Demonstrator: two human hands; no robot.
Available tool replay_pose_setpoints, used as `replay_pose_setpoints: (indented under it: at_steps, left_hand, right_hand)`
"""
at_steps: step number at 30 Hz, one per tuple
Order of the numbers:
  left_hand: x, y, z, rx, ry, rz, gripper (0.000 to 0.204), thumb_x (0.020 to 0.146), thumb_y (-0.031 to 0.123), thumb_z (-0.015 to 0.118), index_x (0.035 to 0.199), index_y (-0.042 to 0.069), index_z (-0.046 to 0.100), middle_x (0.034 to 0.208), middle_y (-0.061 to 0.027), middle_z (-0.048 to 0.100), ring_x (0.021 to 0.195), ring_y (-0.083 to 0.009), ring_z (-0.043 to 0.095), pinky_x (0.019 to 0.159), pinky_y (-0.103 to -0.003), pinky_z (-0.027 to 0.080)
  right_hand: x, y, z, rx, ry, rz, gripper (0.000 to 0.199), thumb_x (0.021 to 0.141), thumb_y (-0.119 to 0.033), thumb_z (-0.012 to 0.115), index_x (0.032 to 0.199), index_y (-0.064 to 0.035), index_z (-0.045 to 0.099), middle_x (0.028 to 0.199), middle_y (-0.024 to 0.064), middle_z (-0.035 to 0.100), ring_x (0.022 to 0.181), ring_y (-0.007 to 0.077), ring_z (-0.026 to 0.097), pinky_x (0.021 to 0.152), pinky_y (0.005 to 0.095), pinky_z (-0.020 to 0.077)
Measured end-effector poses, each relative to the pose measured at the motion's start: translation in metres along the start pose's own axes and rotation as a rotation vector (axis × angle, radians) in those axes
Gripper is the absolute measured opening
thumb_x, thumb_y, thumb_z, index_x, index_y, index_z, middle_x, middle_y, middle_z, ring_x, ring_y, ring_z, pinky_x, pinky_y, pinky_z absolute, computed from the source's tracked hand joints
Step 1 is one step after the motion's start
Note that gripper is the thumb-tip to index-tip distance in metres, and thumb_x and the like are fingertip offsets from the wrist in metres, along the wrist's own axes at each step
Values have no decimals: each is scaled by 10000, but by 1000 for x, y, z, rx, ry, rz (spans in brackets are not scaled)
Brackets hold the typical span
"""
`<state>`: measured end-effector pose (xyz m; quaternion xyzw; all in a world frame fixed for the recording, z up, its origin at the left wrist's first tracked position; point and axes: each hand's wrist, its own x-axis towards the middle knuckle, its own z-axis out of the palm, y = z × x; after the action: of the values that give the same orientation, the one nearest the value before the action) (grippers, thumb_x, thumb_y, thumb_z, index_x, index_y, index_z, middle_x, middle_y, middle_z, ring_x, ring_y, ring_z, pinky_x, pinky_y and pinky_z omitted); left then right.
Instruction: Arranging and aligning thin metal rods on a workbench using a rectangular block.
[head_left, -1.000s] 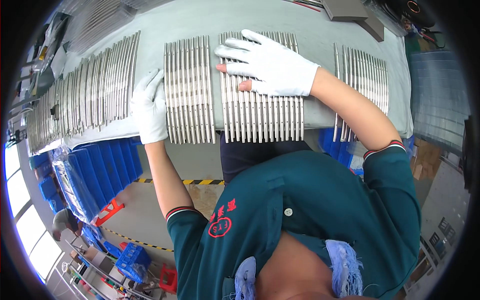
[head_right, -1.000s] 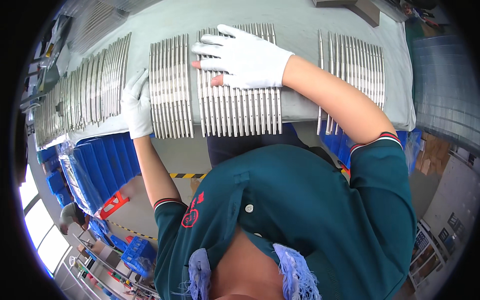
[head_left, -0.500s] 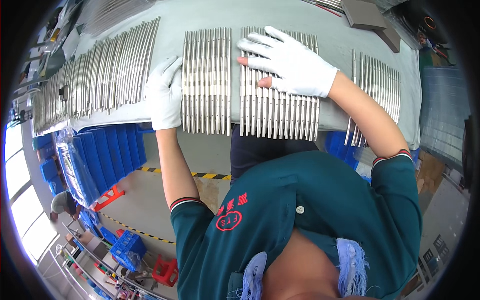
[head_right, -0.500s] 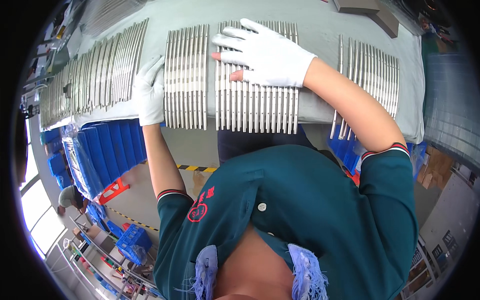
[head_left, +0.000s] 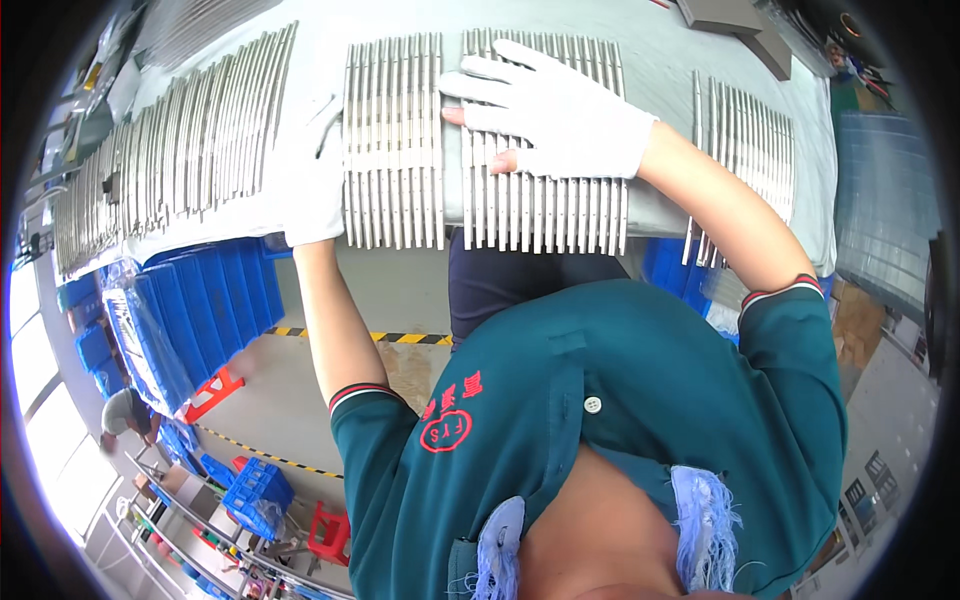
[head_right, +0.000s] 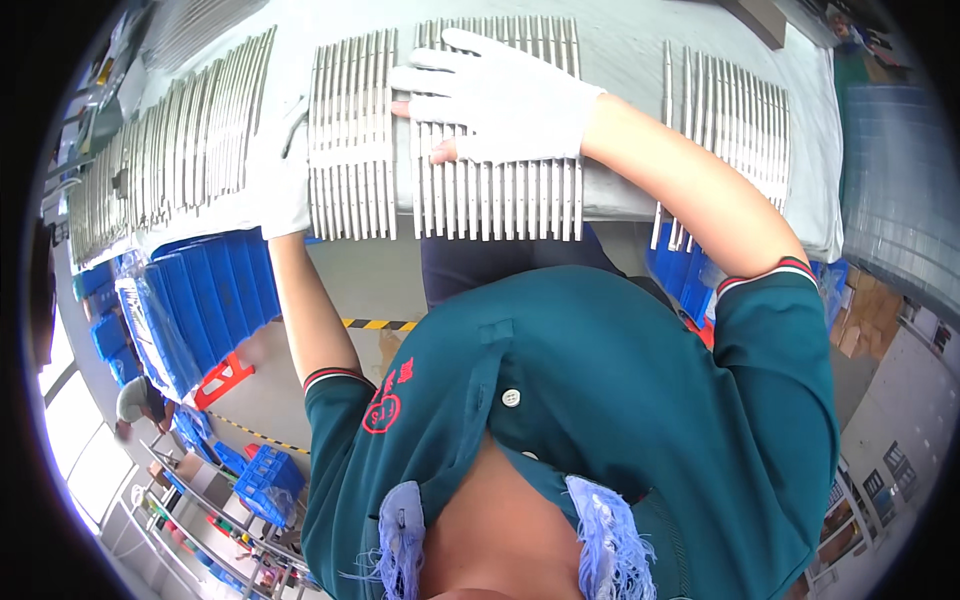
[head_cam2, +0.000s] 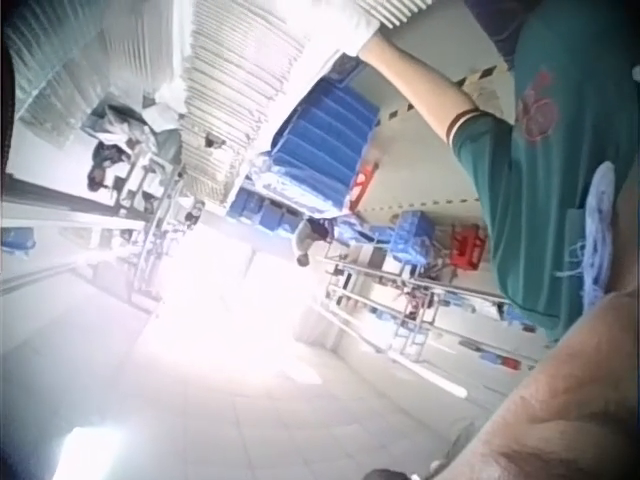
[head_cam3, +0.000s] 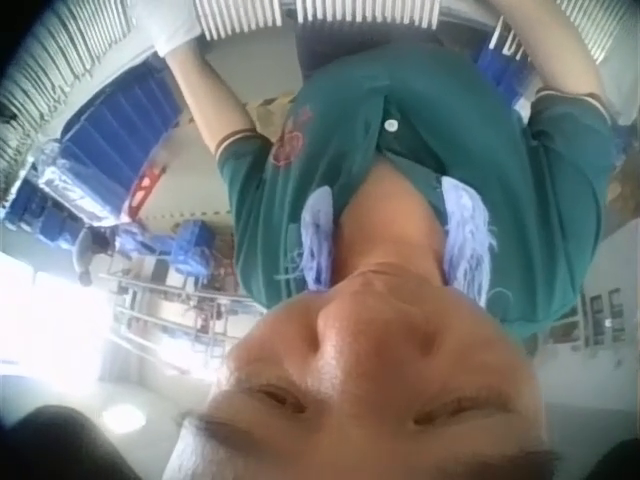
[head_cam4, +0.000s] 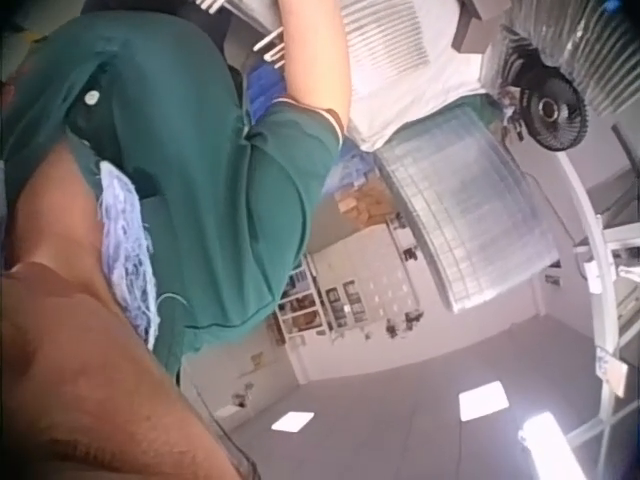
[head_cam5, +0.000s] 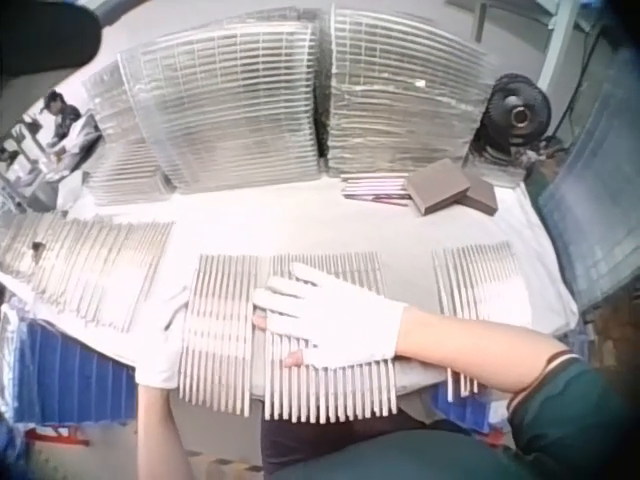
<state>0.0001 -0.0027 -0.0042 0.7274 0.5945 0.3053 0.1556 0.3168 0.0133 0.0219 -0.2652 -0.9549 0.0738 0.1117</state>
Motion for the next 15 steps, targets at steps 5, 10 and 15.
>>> replay_pose_setpoints:
  at_steps: [5, 10, 15]
  left_hand:
    - [1, -5, 0, 17, 8, 16, 387, 928, 288, 601, 1275, 130, 667, 1317, -107, 632, 1274, -292, 542, 1105, -414, 378]
    - [-3, -13, 3, 41, 44, 29, 372, 922, 280, 615, 1264, 146, 676, 1299, -107, 641, 1241, -290, 560, 1087, -410, 394]
    - [-1, -4, 5, 16, 61, 38, 316, 934, 228, 609, 1232, 162, 694, 1288, -87, 651, 1233, -264, 573, 1082, -390, 407]
  right_hand:
    - [0, -1, -1, 32, 9, -17, 662, 945, -497, 519, 1477, -110, 449, 1571, 101, 363, 1472, 296, 286, 1227, 461, 146]
    - [1, -5, -5, 36, -6, -3, 652, 936, -466, 541, 1477, -113, 451, 1571, 104, 362, 1473, 296, 282, 1232, 454, 140]
    - [-3, -2, -8, -35, -44, -18, 660, 959, -535, 476, 1486, -140, 444, 1557, 117, 382, 1473, 272, 287, 1232, 432, 147]
